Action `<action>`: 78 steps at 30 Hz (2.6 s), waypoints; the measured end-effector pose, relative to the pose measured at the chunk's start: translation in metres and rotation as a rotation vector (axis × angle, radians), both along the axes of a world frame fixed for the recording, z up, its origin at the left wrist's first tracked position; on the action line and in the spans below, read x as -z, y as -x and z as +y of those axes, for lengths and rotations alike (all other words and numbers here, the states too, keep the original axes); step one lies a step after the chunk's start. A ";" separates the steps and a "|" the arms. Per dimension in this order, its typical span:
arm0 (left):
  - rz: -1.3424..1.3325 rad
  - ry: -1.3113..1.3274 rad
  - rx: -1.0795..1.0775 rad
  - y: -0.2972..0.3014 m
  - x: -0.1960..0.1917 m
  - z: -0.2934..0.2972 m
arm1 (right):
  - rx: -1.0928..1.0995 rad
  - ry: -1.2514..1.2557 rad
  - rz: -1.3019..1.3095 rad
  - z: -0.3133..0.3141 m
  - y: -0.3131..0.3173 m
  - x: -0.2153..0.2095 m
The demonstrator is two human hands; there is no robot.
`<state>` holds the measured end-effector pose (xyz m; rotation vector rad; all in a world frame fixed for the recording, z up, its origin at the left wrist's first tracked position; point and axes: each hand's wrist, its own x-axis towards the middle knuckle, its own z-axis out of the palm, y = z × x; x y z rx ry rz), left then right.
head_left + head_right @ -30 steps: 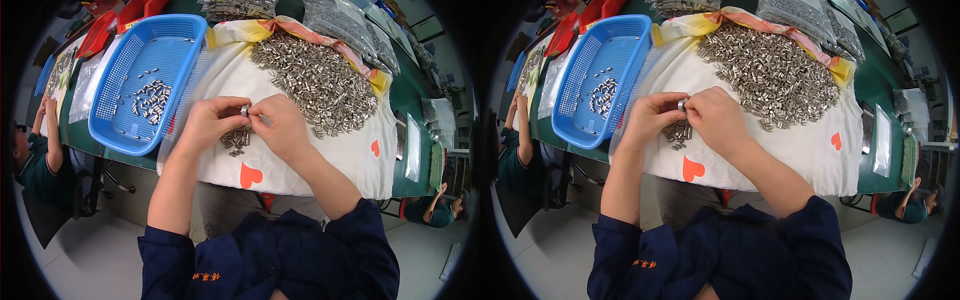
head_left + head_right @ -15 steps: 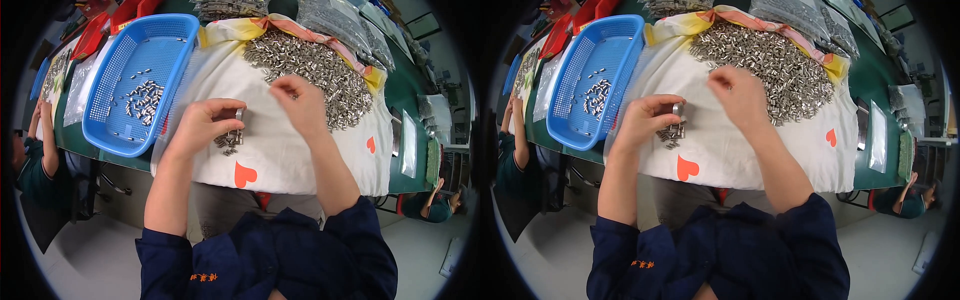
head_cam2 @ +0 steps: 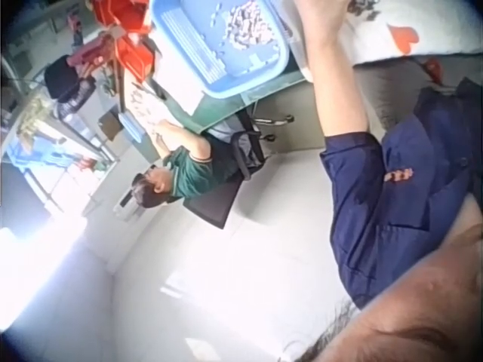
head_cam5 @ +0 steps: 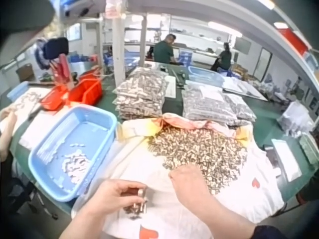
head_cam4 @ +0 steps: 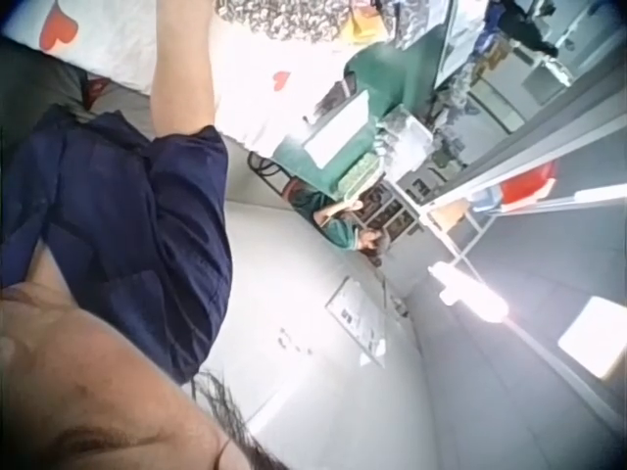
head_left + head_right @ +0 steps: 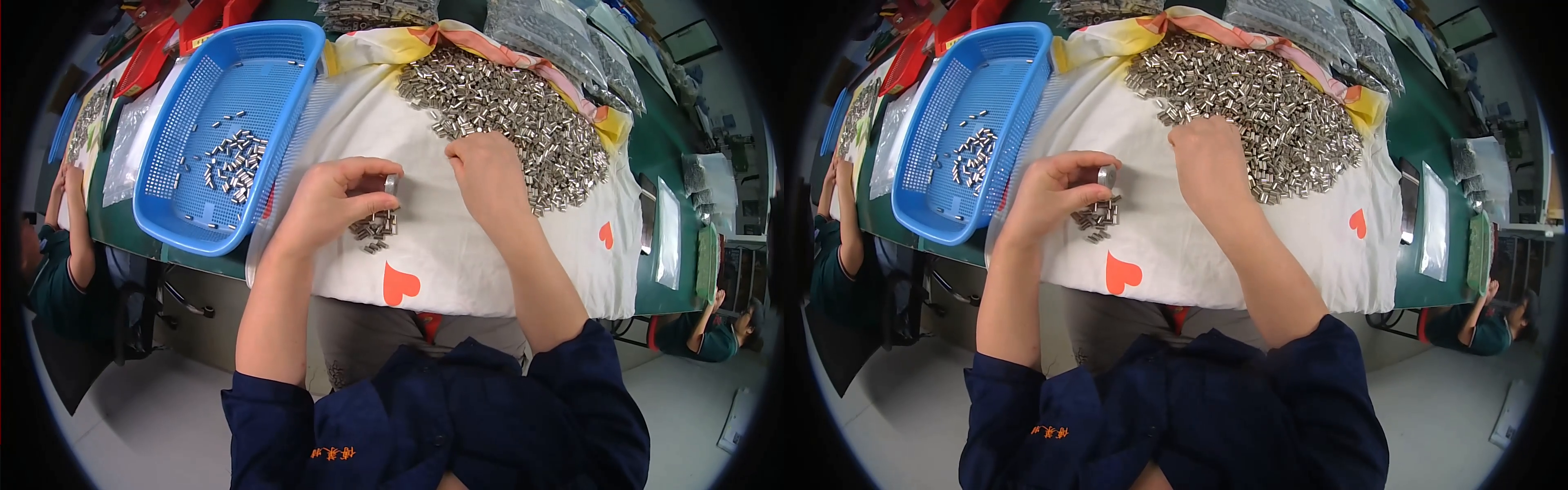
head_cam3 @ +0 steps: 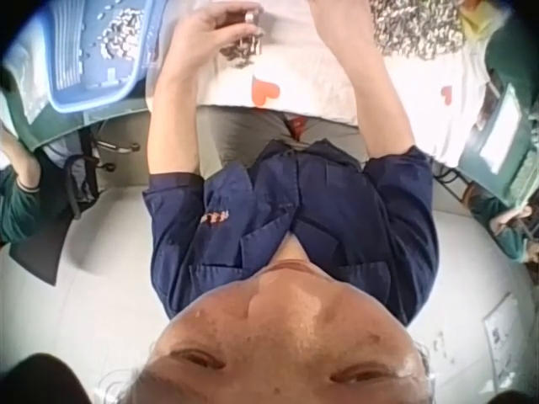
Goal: Assembling small metal pins or components into a circular metal housing at a workbench.
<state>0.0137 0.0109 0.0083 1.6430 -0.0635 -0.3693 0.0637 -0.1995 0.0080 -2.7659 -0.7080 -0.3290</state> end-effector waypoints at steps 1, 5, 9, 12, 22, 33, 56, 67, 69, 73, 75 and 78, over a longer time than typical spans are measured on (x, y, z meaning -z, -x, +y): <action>0.001 0.000 0.003 0.000 0.000 0.000 | -0.029 -0.028 -0.040 -0.001 0.000 0.002; -0.008 0.044 -0.015 0.000 0.001 0.002 | -0.030 -0.107 -0.035 0.006 0.004 -0.001; -0.041 0.131 -0.073 0.000 0.001 0.001 | -0.050 -0.620 0.429 0.021 0.021 -0.015; -0.042 0.144 -0.078 0.000 0.003 0.002 | -0.096 -0.838 0.686 0.028 0.027 -0.013; -0.051 0.108 -0.081 0.000 0.005 0.000 | -0.210 -0.503 0.046 0.038 0.032 -0.004; -0.035 0.079 -0.074 0.000 0.007 0.003 | -0.097 -0.719 0.549 0.031 0.024 -0.009; -0.001 0.026 -0.029 0.000 -0.002 0.000 | 0.088 -0.067 -0.053 0.006 -0.007 0.001; -0.048 0.163 -0.068 -0.002 0.003 0.002 | -0.155 -0.839 0.567 0.032 0.027 -0.011; -0.040 0.161 -0.063 -0.002 0.003 0.003 | -0.142 -0.803 0.537 0.034 0.027 -0.012; -0.051 0.187 -0.068 -0.002 0.006 0.002 | -0.185 -0.629 0.343 0.034 0.027 -0.010; -0.056 0.144 -0.085 -0.002 0.006 0.000 | -0.211 -0.550 0.174 0.037 0.028 -0.007; -0.072 0.078 -0.110 0.000 0.007 0.000 | -0.233 -0.511 0.054 0.038 0.031 -0.004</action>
